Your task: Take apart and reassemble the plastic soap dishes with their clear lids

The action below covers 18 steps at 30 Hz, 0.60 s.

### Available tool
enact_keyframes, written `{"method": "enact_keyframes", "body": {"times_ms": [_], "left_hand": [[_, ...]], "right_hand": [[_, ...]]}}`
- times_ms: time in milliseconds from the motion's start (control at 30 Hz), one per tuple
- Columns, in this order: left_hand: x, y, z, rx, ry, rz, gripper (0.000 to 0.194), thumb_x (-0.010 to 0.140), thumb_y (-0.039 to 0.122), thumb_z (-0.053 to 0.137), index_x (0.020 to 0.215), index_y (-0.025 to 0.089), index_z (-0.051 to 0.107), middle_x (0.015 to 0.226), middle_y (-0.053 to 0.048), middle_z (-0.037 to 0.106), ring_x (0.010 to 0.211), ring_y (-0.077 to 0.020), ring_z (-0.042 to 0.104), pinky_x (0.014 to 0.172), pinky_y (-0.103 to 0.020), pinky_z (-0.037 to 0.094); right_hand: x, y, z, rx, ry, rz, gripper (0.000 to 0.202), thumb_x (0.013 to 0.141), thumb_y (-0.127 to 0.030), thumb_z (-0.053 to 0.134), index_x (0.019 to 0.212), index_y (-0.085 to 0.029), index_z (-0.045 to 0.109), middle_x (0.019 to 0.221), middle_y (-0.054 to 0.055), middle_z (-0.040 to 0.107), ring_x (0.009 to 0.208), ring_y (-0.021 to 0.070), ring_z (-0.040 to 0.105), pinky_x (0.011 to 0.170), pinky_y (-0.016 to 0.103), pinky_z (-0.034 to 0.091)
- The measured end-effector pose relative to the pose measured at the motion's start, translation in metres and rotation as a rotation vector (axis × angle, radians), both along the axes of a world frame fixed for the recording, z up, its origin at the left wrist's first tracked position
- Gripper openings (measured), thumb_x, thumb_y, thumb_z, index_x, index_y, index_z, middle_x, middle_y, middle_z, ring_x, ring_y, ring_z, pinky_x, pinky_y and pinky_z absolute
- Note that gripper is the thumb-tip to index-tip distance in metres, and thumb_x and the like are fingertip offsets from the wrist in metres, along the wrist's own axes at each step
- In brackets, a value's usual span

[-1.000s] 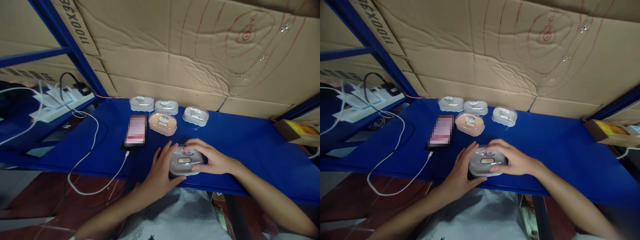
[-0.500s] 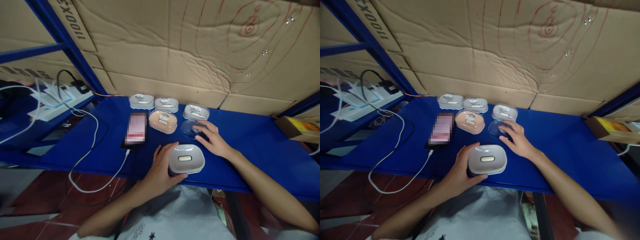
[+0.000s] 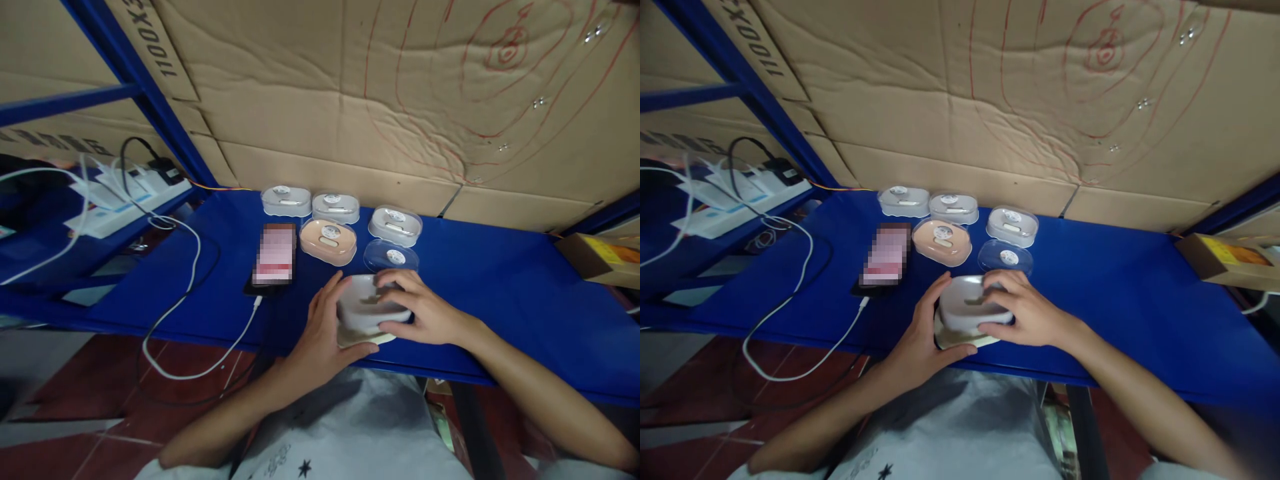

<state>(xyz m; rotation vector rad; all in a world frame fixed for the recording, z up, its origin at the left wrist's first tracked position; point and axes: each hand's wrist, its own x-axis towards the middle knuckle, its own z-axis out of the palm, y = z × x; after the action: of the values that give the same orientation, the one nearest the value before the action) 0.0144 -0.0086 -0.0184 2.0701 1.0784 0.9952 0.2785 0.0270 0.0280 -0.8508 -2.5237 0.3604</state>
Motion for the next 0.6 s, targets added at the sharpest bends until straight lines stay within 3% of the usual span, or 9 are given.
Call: {"method": "enact_keyframes", "body": {"times_ms": [167, 333, 400, 500, 600], "left_hand": [[0.001, 0.0, 0.0, 0.034, 0.2, -0.068, 0.091, 0.091, 0.05, 0.077, 0.162, 0.031, 0.024, 0.171, -0.019, 0.034, 0.158, -0.0395, 0.033, 0.127, -0.068, 0.022], [0.0, 0.002, 0.003, 0.02, 0.257, -0.161, 0.087, 0.085, 0.053, 0.083, 0.156, 0.029, 0.039, 0.165, -0.019, 0.042, 0.155, -0.0403, 0.039, 0.127, -0.069, 0.022], [0.0, 0.001, 0.005, 0.026, 0.295, -0.22, 0.085, 0.08, 0.052, 0.087, 0.151, 0.029, 0.046, 0.162, -0.018, 0.046, 0.153, -0.0411, 0.041, 0.127, -0.071, 0.018], [0.0, 0.0, 0.007, 0.034, 0.269, -0.224, 0.084, 0.076, 0.037, 0.09, 0.147, 0.029, 0.046, 0.154, -0.016, 0.053, 0.147, -0.0394, 0.047, 0.127, -0.072, 0.015], [-0.001, 0.0, 0.007, 0.018, 0.075, -0.185, 0.079, 0.077, 0.031, 0.088, 0.144, 0.031, 0.045, 0.15, -0.014, 0.052, 0.143, -0.0377, 0.05, 0.124, -0.068, 0.028]], "right_hand": [[0.016, 0.014, -0.006, 0.062, -0.068, -0.202, 0.032, 0.101, -0.052, 0.066, 0.111, -0.022, 0.07, 0.129, 0.014, 0.066, 0.126, 0.0327, 0.063, 0.101, 0.049, 0.048], [0.018, 0.02, -0.012, 0.085, -0.133, -0.298, 0.043, 0.102, -0.054, 0.064, 0.133, -0.024, 0.064, 0.137, 0.015, 0.066, 0.129, 0.0358, 0.062, 0.105, 0.056, 0.043], [0.017, 0.018, -0.01, 0.082, -0.137, -0.29, 0.047, 0.103, -0.053, 0.062, 0.142, -0.026, 0.059, 0.141, 0.016, 0.063, 0.134, 0.0365, 0.058, 0.11, 0.059, 0.039], [0.012, 0.01, -0.004, 0.079, -0.12, -0.207, 0.052, 0.104, -0.052, 0.061, 0.15, -0.028, 0.054, 0.149, 0.016, 0.058, 0.143, 0.0366, 0.05, 0.116, 0.06, 0.034], [0.004, -0.002, 0.003, 0.023, -0.08, -0.015, 0.063, 0.101, -0.059, 0.063, 0.154, -0.027, 0.05, 0.154, 0.016, 0.054, 0.147, 0.0352, 0.046, 0.12, 0.057, 0.034]]}}
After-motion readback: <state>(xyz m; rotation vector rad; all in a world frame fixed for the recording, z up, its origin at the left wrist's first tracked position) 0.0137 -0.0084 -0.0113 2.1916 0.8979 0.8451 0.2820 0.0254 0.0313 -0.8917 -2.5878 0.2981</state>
